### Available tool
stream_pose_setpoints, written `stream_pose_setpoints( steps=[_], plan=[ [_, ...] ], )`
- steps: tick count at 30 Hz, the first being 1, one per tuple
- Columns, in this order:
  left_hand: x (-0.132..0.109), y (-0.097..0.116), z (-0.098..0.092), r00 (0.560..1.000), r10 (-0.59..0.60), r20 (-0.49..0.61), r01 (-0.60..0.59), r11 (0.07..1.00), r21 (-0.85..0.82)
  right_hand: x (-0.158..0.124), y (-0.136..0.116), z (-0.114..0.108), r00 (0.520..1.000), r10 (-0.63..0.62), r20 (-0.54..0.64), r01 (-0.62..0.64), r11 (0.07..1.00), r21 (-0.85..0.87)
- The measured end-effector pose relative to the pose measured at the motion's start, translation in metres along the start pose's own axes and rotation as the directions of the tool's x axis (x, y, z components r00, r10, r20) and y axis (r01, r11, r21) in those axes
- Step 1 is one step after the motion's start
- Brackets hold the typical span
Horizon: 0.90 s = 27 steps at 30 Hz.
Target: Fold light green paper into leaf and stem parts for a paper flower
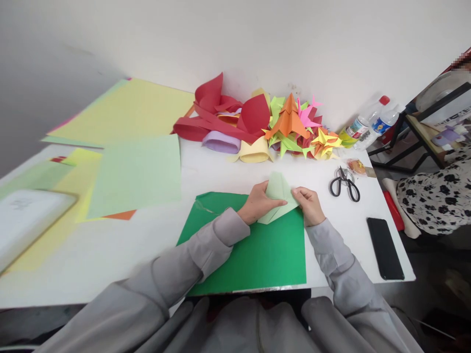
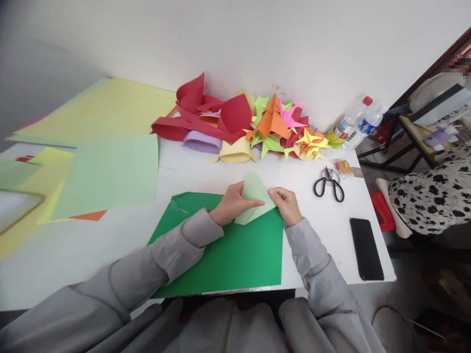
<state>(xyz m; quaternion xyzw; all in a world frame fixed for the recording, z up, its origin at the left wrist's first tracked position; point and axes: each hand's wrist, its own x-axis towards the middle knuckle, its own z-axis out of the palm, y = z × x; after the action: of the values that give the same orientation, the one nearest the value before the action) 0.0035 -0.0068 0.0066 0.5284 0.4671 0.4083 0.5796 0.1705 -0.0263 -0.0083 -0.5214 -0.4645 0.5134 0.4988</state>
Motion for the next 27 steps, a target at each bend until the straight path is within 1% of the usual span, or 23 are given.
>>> stream_pose_setpoints(
  steps=[3, 5, 7, 9, 14, 16, 19, 21, 24, 27],
  plan=[
    [0.0001, 0.0009, -0.0006, 0.998, -0.057, -0.04, 0.052, 0.993, -0.109, 0.0012, -0.0003, -0.0015, 1.0, 0.005, 0.005, -0.005, 1.0, 0.006],
    [0.0001, 0.0014, -0.001, 0.994, -0.091, -0.052, 0.081, 0.98, -0.182, 0.0013, -0.0013, -0.0021, 1.0, -0.004, 0.03, 0.005, 1.0, -0.025],
    [0.0002, 0.0011, -0.0013, 0.992, -0.122, -0.038, 0.11, 0.964, -0.241, 0.0009, -0.0025, -0.0024, 0.998, -0.015, 0.057, 0.019, 0.998, -0.064],
    [0.0002, -0.0004, -0.0011, 0.989, -0.145, -0.016, 0.135, 0.955, -0.265, 0.0001, -0.0038, -0.0024, 0.998, -0.025, 0.061, 0.03, 0.995, -0.09],
    [-0.0005, -0.0045, 0.0003, 0.987, -0.16, 0.008, 0.157, 0.958, -0.241, -0.002, -0.0072, -0.0006, 0.998, -0.014, 0.054, 0.021, 0.99, -0.139],
    [-0.0015, -0.0039, 0.0006, 0.987, -0.162, 0.019, 0.163, 0.965, -0.205, -0.0028, -0.0079, 0.0008, 0.998, -0.016, 0.064, 0.027, 0.985, -0.168],
    [-0.0035, -0.0004, 0.001, 0.987, -0.15, 0.052, 0.155, 0.982, -0.108, -0.0041, -0.0081, 0.0024, 0.992, -0.088, 0.089, 0.107, 0.967, -0.233],
    [-0.0047, 0.0024, 0.0012, 0.987, -0.148, 0.069, 0.152, 0.986, -0.073, -0.0052, -0.0082, 0.0029, 0.985, -0.131, 0.109, 0.156, 0.953, -0.261],
    [-0.0055, 0.0049, 0.0014, 0.981, -0.171, 0.087, 0.179, 0.98, -0.089, -0.0068, -0.0089, 0.0037, 0.984, -0.142, 0.112, 0.166, 0.953, -0.255],
    [-0.0046, 0.0043, 0.0015, 0.977, -0.187, 0.103, 0.2, 0.97, -0.138, -0.0078, -0.0089, 0.005, 0.989, -0.12, 0.089, 0.137, 0.967, -0.213]
  ],
)
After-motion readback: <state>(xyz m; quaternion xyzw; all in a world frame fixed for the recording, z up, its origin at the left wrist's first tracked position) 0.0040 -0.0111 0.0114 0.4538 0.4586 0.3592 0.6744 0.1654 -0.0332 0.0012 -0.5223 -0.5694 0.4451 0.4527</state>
